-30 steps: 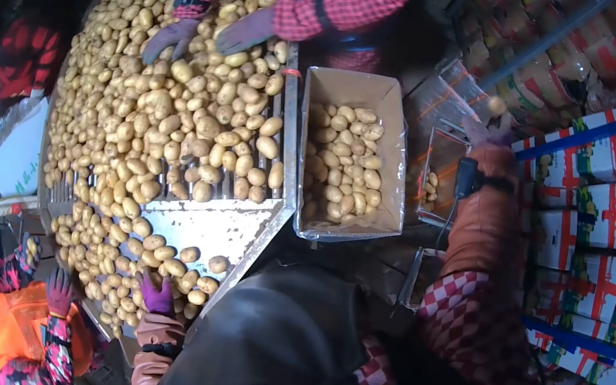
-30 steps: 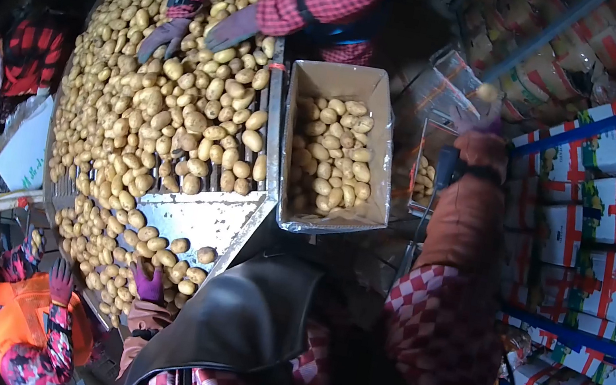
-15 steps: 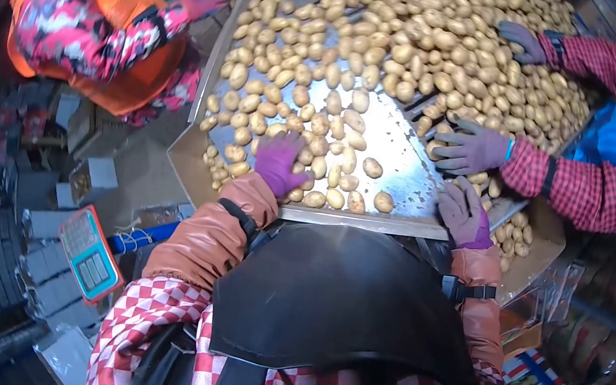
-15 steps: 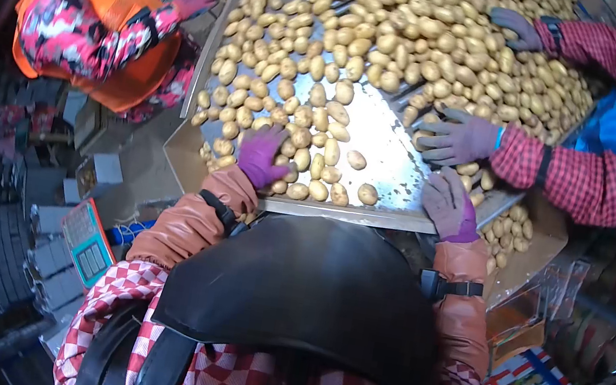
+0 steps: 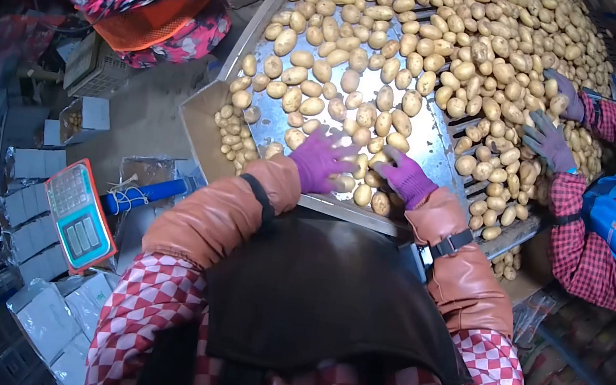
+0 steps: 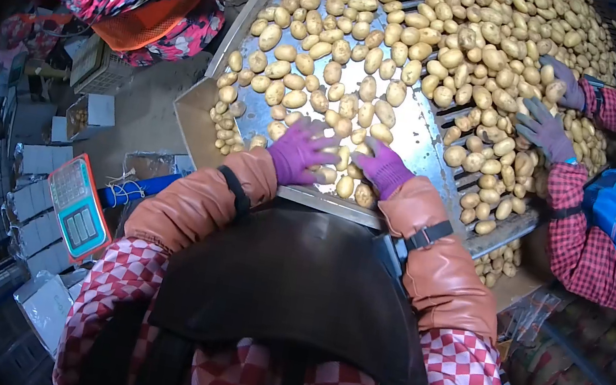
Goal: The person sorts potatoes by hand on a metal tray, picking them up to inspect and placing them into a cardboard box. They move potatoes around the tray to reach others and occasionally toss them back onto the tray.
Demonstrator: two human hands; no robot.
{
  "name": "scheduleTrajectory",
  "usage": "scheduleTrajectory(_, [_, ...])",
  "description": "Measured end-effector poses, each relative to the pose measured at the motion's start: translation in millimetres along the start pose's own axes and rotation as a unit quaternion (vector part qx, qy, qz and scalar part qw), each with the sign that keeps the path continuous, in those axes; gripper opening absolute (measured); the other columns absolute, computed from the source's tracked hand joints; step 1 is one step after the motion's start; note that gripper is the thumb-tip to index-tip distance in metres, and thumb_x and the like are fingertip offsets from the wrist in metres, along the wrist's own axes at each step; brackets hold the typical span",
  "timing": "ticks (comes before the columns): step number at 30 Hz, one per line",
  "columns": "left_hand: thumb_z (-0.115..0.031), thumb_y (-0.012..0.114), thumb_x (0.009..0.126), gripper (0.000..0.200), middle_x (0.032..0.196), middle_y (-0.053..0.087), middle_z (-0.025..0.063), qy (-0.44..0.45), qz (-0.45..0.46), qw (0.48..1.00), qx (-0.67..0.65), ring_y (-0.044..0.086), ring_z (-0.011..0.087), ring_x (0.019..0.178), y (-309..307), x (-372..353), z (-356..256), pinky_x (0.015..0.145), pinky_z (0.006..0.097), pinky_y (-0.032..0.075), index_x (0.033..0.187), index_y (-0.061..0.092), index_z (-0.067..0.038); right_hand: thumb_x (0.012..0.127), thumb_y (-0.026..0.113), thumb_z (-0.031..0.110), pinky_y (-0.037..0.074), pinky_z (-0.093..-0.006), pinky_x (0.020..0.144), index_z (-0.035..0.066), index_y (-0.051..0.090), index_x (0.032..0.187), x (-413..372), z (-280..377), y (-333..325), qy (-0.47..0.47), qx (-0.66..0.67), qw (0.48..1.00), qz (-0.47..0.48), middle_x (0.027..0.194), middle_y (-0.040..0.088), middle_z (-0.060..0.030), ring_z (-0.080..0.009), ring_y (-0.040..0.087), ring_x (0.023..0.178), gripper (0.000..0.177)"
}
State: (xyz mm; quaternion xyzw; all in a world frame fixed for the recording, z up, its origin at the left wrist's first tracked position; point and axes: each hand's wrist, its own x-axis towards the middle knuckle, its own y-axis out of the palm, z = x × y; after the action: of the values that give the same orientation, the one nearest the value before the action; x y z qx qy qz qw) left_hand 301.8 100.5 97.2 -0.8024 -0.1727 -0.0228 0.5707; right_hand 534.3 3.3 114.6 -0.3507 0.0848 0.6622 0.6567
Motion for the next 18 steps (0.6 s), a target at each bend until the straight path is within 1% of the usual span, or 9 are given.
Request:
scheduleTrajectory(1, [-0.036, 0.070, 0.070, 0.042, 0.128, 0.053, 0.0118, -0.044, -0.012, 0.999, 0.010, 0.050, 0.0344, 0.115, 2.2, -9.2, 11.2, 0.097, 0.0521, 0.036, 0.108, 0.065, -0.019, 0.085, 0.068, 0.028, 0.050, -0.0311, 0.070, 0.005, 0.050, 0.128, 5.8, 5.2, 0.3, -0.017, -0.051, 0.998, 0.017, 0.093, 0.063, -0.0128, -0.0188, 0.059, 0.080, 0.051])
scheduleTrajectory(4, [-0.029, 0.066, 0.075, 0.031, 0.123, 0.056, 0.0125, -0.169, -0.072, 0.981, 0.063, 0.052, 0.0332, 0.112, -18.1, -30.5, 31.3, 0.093, 0.0499, 0.038, 0.105, 0.066, -0.019, 0.086, 0.067, 0.029, 0.051, -0.0305, 0.081, 0.006, 0.052, 0.133, 8.6, -0.1, 1.7, -0.136, -0.018, 0.988, -0.075, 0.105, 0.066, -0.0151, -0.0206, 0.063, 0.091, 0.054])
scheduleTrajectory(5, [-0.026, 0.065, 0.076, 0.028, 0.120, 0.057, 0.0125, -0.229, -0.076, 0.968, 0.075, 0.052, 0.0329, 0.110, -20.6, -39.4, 39.1, 0.092, 0.0497, 0.038, 0.103, 0.067, -0.019, 0.086, 0.066, 0.028, 0.050, -0.0319, 0.088, 0.003, 0.054, 0.129, -10.0, 26.4, -7.5, -0.072, -0.040, 0.985, -0.152, 0.112, 0.065, -0.0168, -0.0215, 0.064, 0.102, 0.052])
scheduleTrajectory(7, [-0.021, 0.063, 0.076, 0.028, 0.117, 0.058, 0.0119, -0.270, -0.059, 0.955, 0.106, 0.055, 0.0327, 0.103, -33.6, -34.2, 38.5, 0.087, 0.0493, 0.041, 0.103, 0.066, -0.018, 0.082, 0.065, 0.029, 0.049, -0.0372, 0.092, 0.004, 0.055, 0.129, 4.5, -18.1, -23.6, -0.085, -0.007, 0.962, -0.258, 0.116, 0.063, -0.0210, -0.0329, 0.061, 0.108, 0.054])
scheduleTrajectory(11, [-0.014, 0.061, 0.075, 0.032, 0.112, 0.060, 0.0118, -0.219, -0.129, 0.967, 0.009, 0.058, 0.0328, 0.088, -16.0, 21.1, 37.6, 0.076, 0.0493, 0.045, 0.107, 0.065, -0.018, 0.080, 0.067, 0.025, 0.049, -0.0384, 0.092, 0.001, 0.053, 0.129, -24.3, -23.2, -16.5, -0.031, -0.180, 0.978, -0.100, 0.117, 0.062, -0.0234, -0.0353, 0.061, 0.107, 0.057])
scheduleTrajectory(13, [-0.013, 0.061, 0.077, 0.039, 0.113, 0.059, 0.0109, -0.164, -0.133, 0.977, 0.010, 0.061, 0.0320, 0.087, 17.6, 62.9, 37.7, 0.073, 0.0476, 0.048, 0.115, 0.061, -0.019, 0.084, 0.067, 0.021, 0.051, -0.0330, 0.084, -0.001, 0.049, 0.133, -15.4, -39.9, -13.3, -0.031, -0.121, 0.992, -0.026, 0.105, 0.064, -0.0158, -0.0251, 0.063, 0.092, 0.056])
scheduleTrajectory(15, [-0.013, 0.060, 0.080, 0.045, 0.114, 0.058, 0.0108, -0.244, 0.078, 0.966, 0.039, 0.062, 0.0315, 0.095, 25.4, 102.6, 28.9, 0.077, 0.0467, 0.049, 0.124, 0.054, -0.020, 0.086, 0.066, 0.020, 0.051, -0.0308, 0.081, -0.002, 0.049, 0.133, -11.8, -47.0, -18.1, -0.023, 0.024, 0.997, 0.076, 0.100, 0.064, -0.0112, -0.0194, 0.062, 0.087, 0.055])
scheduleTrajectory(16, [-0.016, 0.061, 0.082, 0.051, 0.117, 0.057, 0.0115, -0.265, 0.120, 0.956, 0.041, 0.063, 0.0322, 0.100, 23.3, 114.2, 27.5, 0.080, 0.0462, 0.050, 0.131, 0.047, -0.022, 0.089, 0.064, 0.019, 0.050, -0.0273, 0.078, -0.005, 0.048, 0.133, -15.8, -45.5, -24.5, -0.023, 0.045, 0.994, 0.102, 0.097, 0.063, -0.0071, -0.0133, 0.059, 0.083, 0.053])
scheduleTrajectory(18, [-0.018, 0.064, 0.081, 0.054, 0.118, 0.056, 0.0134, -0.308, 0.155, 0.938, 0.029, 0.063, 0.0331, 0.100, 15.4, 127.1, 25.4, 0.081, 0.0468, 0.050, 0.132, 0.046, -0.022, 0.090, 0.063, 0.020, 0.050, -0.0273, 0.076, -0.004, 0.047, 0.133, -20.8, -48.1, -36.0, 0.000, 0.127, 0.989, 0.082, 0.097, 0.063, -0.0074, -0.0135, 0.059, 0.082, 0.052])
